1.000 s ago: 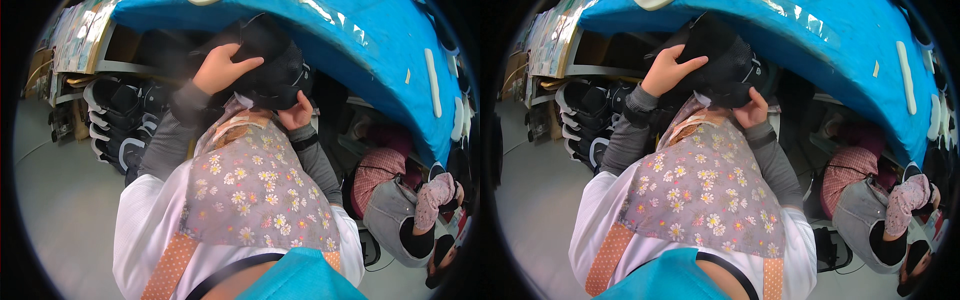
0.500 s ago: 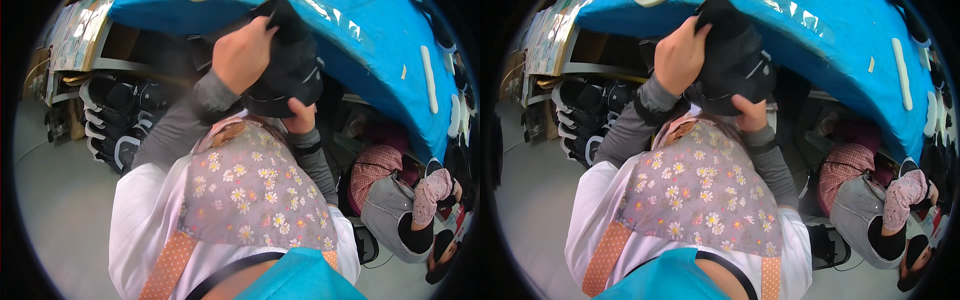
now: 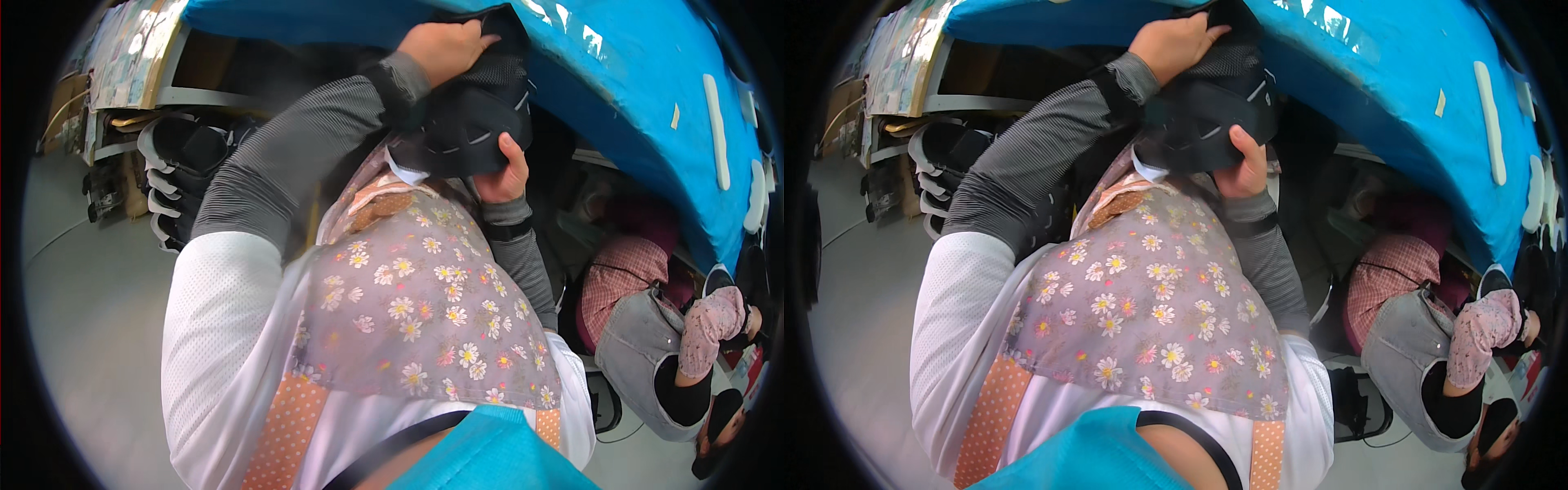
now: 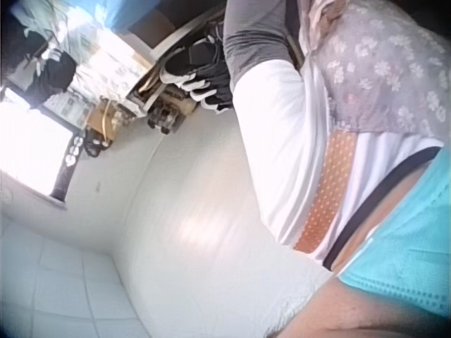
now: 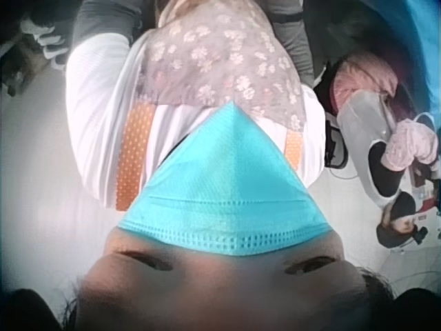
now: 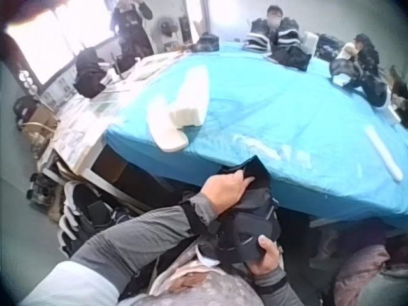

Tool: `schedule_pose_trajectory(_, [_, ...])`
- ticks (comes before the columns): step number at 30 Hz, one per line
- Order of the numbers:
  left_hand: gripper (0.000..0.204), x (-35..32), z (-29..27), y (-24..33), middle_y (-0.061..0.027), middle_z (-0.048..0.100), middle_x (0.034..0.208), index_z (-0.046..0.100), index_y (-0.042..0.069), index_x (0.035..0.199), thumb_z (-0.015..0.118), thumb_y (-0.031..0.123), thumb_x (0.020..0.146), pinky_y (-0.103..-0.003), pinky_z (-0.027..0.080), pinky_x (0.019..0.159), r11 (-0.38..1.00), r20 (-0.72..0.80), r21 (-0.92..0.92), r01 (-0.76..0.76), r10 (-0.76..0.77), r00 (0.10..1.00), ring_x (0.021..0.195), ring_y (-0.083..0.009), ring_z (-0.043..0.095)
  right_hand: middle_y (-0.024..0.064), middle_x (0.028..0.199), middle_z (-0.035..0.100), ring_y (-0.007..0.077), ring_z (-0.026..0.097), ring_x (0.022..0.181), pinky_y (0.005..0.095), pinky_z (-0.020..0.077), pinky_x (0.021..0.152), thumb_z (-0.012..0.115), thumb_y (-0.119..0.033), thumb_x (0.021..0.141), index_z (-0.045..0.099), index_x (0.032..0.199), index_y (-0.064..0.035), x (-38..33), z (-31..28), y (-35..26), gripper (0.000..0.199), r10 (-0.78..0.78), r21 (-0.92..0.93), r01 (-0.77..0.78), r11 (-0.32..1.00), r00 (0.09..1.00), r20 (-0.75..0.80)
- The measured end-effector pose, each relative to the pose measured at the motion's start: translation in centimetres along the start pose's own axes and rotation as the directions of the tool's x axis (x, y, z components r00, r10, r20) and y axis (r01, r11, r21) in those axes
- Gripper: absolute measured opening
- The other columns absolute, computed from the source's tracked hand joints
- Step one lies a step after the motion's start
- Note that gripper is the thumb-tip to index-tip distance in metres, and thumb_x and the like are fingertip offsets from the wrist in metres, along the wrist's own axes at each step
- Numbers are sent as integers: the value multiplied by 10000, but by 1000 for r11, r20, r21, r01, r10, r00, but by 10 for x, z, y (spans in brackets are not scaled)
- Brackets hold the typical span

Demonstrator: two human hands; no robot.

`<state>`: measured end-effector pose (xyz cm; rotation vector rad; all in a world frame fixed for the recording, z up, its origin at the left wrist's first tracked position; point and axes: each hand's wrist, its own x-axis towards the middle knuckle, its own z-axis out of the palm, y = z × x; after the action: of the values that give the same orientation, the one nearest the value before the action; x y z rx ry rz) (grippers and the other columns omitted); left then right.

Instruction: The person is inserting foam padding into the upper part of a shoe as part of the shoe manufacturing process.

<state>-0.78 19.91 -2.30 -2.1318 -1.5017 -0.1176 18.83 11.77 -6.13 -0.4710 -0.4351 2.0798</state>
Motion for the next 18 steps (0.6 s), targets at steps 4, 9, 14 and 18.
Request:
schedule_pose_trajectory(4, [354, -10, -10, 3, -32, 559, 791, 583, 260, 1217, 545, 175, 875, -299, 506, 518, 971, -52, -196, 134, -147, 988, 623, -202, 608, 143, 1382, 454, 308, 414, 1290, 458, 288, 1099, 540, -291, 875, 396, 1362, -20, -12, -17, 8, 576, 53, 163, -68, 984, 994, 93])
schedule_pose_trajectory(9, [252, -4, -43, 0, -111, 611, 845, 625, 151, 1126, 518, 181, 899, -396, 516, 601, 788, 160, -494, 368, -334, 929, 728, -312, 631, 144, 1363, 466, 319, 412, 1290, 459, 317, 1074, 544, -229, 876, 390, 1373, -30, -18, -8, 5, 557, 15, -765, 154, 625, 978, 209])
schedule_pose_trajectory(14, [286, 11, -55, -6, -151, 602, 664, 620, 18, 851, 521, 274, 928, -384, 528, 586, 815, -156, -576, 57, -179, 971, 644, -312, 639, 158, 1300, 517, 331, 486, 1217, 474, 360, 1047, 496, -189, 918, 459, 1303, -11, -14, 14, 2, 426, -53, -181, 51, 982, 999, -10])
schedule_pose_trajectory(18, [326, 19, -49, 1, -138, 611, 648, 603, 23, 809, 510, 309, 935, -363, 539, 586, 793, 174, -537, 287, -229, 958, 651, -307, 651, 158, 1285, 533, 330, 499, 1203, 483, 366, 1046, 464, -192, 945, 481, 1273, -7, -10, -7, 6, 377, -8, 140, 16, 990, 998, -55])
